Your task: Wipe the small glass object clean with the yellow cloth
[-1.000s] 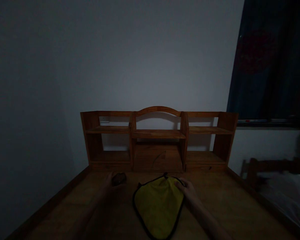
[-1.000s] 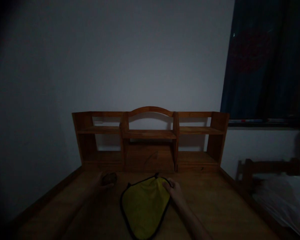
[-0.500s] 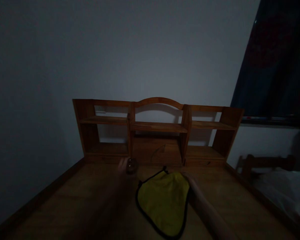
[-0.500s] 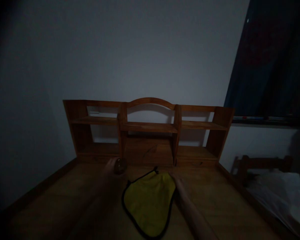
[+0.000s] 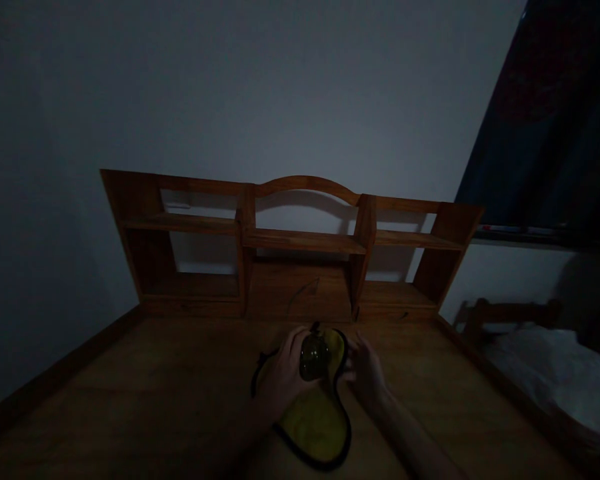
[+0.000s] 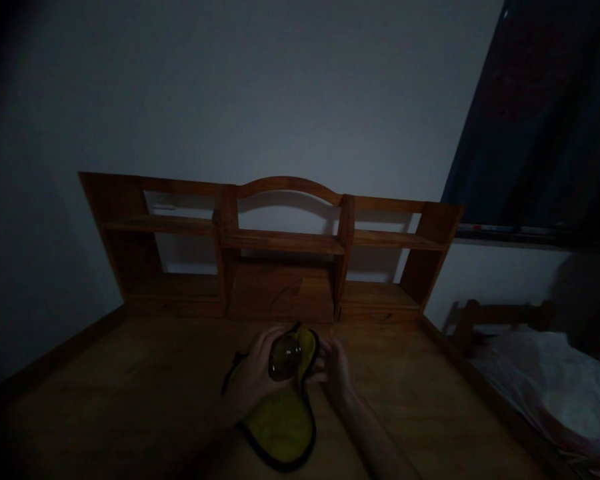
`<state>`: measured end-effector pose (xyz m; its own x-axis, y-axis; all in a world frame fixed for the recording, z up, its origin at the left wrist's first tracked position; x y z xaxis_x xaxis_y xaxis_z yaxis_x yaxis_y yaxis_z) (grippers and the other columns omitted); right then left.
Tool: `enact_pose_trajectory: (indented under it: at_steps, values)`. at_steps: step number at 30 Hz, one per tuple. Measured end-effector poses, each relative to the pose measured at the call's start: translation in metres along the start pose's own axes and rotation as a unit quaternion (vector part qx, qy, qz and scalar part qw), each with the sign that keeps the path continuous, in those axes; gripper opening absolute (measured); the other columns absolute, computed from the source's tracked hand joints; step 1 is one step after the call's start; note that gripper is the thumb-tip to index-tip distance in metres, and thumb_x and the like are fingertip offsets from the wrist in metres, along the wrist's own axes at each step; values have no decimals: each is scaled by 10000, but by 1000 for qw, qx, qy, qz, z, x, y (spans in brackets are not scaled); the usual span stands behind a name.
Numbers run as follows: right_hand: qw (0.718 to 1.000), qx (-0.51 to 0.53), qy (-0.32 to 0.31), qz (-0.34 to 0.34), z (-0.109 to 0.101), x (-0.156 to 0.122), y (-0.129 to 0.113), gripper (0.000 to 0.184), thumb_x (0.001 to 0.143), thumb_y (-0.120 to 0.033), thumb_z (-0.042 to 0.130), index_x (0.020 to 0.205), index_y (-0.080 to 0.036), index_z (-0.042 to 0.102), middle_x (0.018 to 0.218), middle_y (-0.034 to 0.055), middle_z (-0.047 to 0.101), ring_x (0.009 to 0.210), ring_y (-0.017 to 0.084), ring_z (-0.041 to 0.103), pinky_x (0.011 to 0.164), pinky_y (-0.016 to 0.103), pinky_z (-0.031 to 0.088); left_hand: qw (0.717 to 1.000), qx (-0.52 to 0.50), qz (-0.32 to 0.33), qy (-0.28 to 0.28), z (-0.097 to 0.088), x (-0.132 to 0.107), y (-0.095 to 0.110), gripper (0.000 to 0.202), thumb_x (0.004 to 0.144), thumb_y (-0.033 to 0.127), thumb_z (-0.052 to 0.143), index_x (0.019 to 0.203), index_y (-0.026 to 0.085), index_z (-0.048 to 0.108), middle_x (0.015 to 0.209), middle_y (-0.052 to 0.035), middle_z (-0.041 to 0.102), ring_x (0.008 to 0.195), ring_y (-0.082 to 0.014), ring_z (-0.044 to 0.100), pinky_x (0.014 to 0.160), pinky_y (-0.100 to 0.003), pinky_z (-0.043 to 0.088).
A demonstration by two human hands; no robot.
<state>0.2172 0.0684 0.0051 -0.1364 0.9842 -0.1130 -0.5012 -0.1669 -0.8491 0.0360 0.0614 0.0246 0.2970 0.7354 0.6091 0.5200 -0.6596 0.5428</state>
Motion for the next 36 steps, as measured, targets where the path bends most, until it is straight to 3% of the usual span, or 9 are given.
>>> enact_pose_trajectory:
  at_steps: [4, 11, 15, 17, 20, 27, 36]
  values:
    - [997, -50, -50, -18, 2, 0, 7, 373, 770, -418, 571, 1039, -170, 641, 896, 65, 685, 623, 167, 638, 459, 243, 511, 999, 35, -18, 6, 2, -4, -11, 654, 629, 192, 686, 1220, 227, 407, 1156, -76, 515, 1109, -272, 471, 948, -437, 408]
    - [955, -271, -23, -117, 7, 0, 23, 408, 722, -376, 673, 1075, -181, 614, 799, 31, 670, 473, 103, 545, 353, 168, 374, 996, 78, 11, -34, 2, -9, -9, 716, 657, 216, 678, 1294, 252, 354, 1244, -75, 481, 1164, -283, 435, 965, -439, 394]
    - [927, -330, -42, -174, 14, -6, 19, 263, 764, -339, 632, 975, -182, 649, 848, 28, 670, 685, 170, 601, 587, 255, 479, 991, 96, 54, -72, 2, -15, -1, 803, 674, 235, 704, 1357, 269, 282, 1317, -77, 436, 1213, -280, 408, 1005, -431, 365]
    - [909, -359, -50, -207, 18, -12, 14, 193, 781, -310, 606, 908, -178, 669, 848, 30, 670, 806, 214, 599, 741, 312, 471, 988, 101, 72, -89, 1, -18, 5, 819, 682, 236, 712, 1368, 278, 266, 1327, -72, 432, 1225, -273, 404, 1022, -420, 350]
    - [880, -407, -49, -240, 22, -19, 9, 183, 798, -285, 577, 920, -186, 671, 879, 29, 673, 852, 232, 593, 820, 337, 440, 984, 106, 90, -113, 0, -20, 11, 827, 691, 264, 719, 1375, 270, 254, 1340, -76, 424, 1236, -270, 398, 1034, -412, 337]
    - [835, -493, -45, -240, 21, -20, 13, 251, 853, -290, 499, 1044, -171, 610, 911, 46, 680, 789, 202, 606, 735, 297, 463, 980, 129, 101, -111, 3, -19, 7, 789, 704, 342, 698, 1362, 237, 275, 1314, -96, 457, 1210, -281, 429, 1010, -438, 352]
    - [800, -546, -9, -249, 15, -18, 15, 195, 847, -303, 514, 953, -173, 612, 768, 30, 663, 653, 173, 586, 604, 254, 438, 976, 153, 101, -116, 5, -20, 6, 830, 656, 373, 742, 1347, 219, 308, 1302, -104, 472, 1198, -279, 438, 1018, -422, 336]
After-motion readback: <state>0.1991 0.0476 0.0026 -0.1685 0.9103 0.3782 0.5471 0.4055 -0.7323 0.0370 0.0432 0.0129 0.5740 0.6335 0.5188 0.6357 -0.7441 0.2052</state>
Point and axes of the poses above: each hand's wrist, its own x-axis towards the middle knuckle, its own z-axis out of the palm, y = z × x, the point moved 3 cm from there along x, towards the middle knuckle
